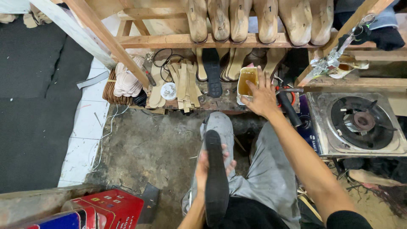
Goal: The person sits on the floor of a shoe workshop and applies adhesive by hand from a small container onto the tread surface of rubber shoe soles, rubbing the adhesive across the sole with a finger, then places the coated sole on a wooden shelf rack with other finished soles and picks up the next sole to repeat the process.
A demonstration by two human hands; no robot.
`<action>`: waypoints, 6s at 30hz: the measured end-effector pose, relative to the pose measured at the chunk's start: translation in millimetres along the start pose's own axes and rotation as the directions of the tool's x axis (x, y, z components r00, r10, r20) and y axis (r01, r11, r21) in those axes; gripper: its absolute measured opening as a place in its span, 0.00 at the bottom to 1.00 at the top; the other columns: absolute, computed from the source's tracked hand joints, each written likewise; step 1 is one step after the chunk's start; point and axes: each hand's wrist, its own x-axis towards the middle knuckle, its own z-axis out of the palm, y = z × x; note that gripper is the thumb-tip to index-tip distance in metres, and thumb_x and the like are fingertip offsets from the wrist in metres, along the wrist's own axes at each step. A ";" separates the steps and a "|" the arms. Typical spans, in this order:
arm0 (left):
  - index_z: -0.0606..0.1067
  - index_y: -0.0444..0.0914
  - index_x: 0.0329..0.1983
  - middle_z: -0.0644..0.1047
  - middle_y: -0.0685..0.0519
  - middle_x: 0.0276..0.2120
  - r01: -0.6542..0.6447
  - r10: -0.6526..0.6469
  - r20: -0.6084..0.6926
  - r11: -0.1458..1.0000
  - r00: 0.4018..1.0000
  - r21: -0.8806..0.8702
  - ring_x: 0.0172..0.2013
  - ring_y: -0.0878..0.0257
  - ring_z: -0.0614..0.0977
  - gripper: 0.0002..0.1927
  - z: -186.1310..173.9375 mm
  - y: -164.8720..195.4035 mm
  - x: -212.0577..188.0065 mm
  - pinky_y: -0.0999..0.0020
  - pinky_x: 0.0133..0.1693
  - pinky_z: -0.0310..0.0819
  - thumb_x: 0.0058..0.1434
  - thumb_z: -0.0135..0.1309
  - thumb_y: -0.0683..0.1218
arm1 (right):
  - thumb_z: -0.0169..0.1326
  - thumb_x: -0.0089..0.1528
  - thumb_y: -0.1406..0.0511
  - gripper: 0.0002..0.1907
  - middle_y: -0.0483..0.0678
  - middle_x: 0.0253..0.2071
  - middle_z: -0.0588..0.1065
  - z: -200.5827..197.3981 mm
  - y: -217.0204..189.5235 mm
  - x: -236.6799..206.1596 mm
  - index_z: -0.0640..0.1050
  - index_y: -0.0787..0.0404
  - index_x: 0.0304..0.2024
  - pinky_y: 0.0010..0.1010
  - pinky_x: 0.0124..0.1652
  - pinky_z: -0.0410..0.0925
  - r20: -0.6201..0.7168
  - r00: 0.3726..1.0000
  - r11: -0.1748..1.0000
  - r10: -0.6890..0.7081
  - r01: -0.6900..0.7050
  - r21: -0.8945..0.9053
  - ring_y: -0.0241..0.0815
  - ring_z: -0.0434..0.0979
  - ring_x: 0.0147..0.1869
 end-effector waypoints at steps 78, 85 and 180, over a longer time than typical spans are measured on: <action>0.60 0.21 0.70 0.64 0.36 0.70 0.064 0.016 0.495 0.987 0.869 -0.145 0.72 0.46 0.63 0.37 50.9 46.5 16.0 0.47 0.77 0.38 0.62 0.45 0.49 | 0.53 0.63 0.45 0.23 0.64 0.69 0.65 -14.3 -5.3 -4.1 0.86 0.51 0.45 0.56 0.63 0.54 -0.037 0.994 0.976 -0.100 0.091 -0.200 0.69 0.60 0.71; 0.60 0.20 0.69 0.65 0.36 0.68 0.084 0.008 0.514 0.984 0.858 -0.157 0.70 0.45 0.69 0.38 54.2 53.7 11.2 0.49 0.76 0.49 0.61 0.45 0.51 | 0.32 0.73 0.37 0.42 0.55 0.56 0.74 -97.2 -73.7 -63.1 0.80 0.66 0.50 0.38 0.70 0.58 -0.044 0.999 0.490 -0.001 0.039 0.871 0.45 0.70 0.62; 0.45 0.38 0.83 0.52 0.42 0.76 -0.965 0.850 0.483 0.259 0.210 -0.038 0.76 0.47 0.55 0.50 145.7 19.6 44.2 0.46 0.79 0.36 0.56 0.48 0.43 | 0.25 0.74 0.41 0.44 0.49 0.47 0.71 -120.8 -176.1 -152.5 0.79 0.69 0.58 0.47 0.68 0.58 -0.304 0.952 0.555 0.030 0.237 0.797 0.47 0.69 0.51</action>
